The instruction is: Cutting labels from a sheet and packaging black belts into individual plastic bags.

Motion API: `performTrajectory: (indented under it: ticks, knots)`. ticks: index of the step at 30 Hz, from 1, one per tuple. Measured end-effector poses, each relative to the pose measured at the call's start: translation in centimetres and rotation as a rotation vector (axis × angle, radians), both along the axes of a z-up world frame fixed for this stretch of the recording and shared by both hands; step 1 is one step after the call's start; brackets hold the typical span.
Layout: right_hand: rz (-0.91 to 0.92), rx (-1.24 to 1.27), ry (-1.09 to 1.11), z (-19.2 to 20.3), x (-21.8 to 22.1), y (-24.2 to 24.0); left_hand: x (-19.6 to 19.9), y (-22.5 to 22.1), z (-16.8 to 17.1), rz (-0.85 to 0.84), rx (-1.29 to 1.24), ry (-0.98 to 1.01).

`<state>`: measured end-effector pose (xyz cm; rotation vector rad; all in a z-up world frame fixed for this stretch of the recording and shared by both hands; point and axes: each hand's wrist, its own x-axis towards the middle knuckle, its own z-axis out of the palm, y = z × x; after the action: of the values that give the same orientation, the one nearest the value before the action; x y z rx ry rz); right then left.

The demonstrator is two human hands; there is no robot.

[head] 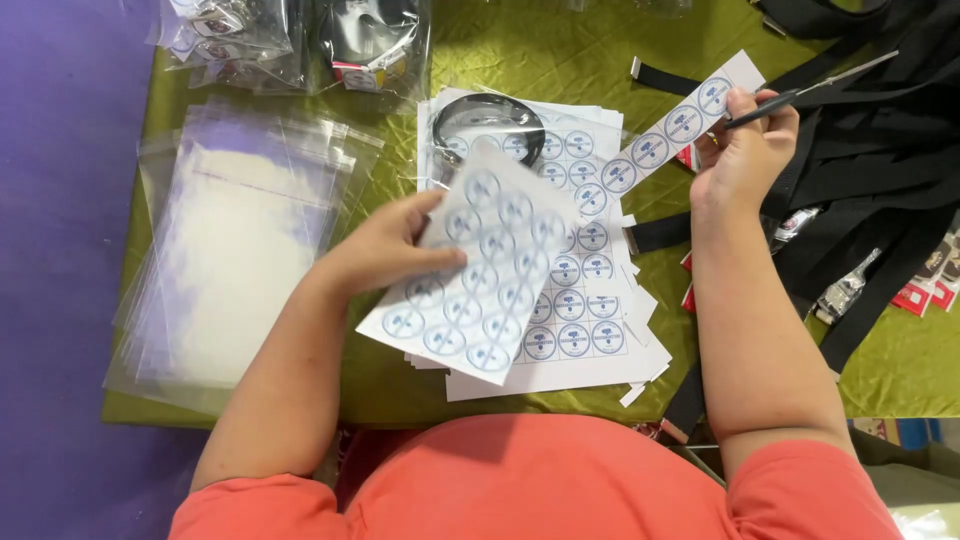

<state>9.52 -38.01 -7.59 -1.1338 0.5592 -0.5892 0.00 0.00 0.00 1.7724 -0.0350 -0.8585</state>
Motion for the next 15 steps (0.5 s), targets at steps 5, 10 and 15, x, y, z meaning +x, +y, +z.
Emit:
performTrajectory:
  ticks: [5, 10, 15]
  knots:
    - [0.024, -0.054, 0.046, -0.3, -0.3, 0.4, 0.1, -1.3, -2.1, -0.201, 0.138, -0.034]
    - [0.055, -0.105, 0.039, -1.0, -0.6, 0.0, 0.5, -1.4, -2.1, -0.143, 0.224, -0.027]
    - [0.078, -0.127, -0.006, -1.7, -0.6, -0.7, 0.7, -0.9, -2.4, -0.041, 0.223, -0.114]
